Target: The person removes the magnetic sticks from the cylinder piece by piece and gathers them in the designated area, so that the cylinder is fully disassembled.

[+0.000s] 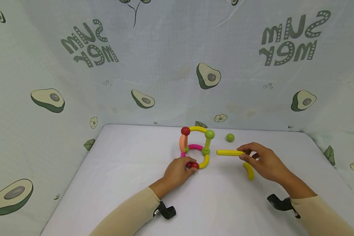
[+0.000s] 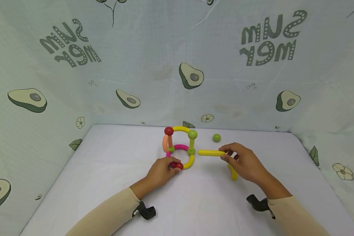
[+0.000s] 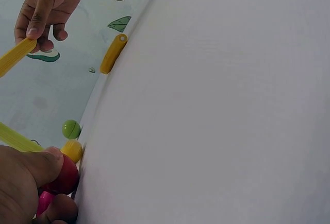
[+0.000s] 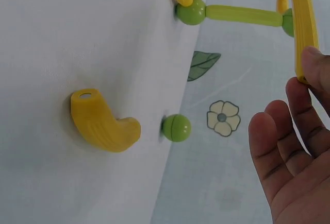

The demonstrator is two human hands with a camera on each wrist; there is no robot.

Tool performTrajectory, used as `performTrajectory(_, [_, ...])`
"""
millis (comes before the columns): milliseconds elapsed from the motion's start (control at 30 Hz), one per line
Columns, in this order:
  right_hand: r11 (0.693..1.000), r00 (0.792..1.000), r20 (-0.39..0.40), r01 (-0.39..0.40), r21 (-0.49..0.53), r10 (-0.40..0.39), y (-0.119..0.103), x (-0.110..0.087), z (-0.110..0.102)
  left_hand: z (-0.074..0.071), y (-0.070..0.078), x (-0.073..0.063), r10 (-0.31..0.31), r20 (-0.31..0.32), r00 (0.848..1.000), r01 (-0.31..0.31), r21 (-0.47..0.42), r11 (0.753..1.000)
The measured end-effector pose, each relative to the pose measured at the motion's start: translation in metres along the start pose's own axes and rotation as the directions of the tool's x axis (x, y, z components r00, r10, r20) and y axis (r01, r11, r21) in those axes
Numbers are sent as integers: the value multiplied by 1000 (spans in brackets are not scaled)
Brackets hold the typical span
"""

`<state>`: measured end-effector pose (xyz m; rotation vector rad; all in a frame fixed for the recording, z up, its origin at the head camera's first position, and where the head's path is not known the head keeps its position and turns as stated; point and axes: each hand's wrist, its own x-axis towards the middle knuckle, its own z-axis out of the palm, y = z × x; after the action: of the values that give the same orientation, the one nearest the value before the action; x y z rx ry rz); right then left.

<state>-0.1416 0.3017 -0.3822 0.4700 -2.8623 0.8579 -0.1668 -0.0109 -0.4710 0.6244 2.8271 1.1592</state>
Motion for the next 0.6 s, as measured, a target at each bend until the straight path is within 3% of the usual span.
performTrajectory(233, [999,999,14,-43,-8,43,9,-4,-6,0,0,0,-2,-1,1000,2,3,1000])
performTrajectory(600, [999,999,-31,-26,-34,25,28,-12,-12,0,0,0,-4,-3,1000,4,-5,1000])
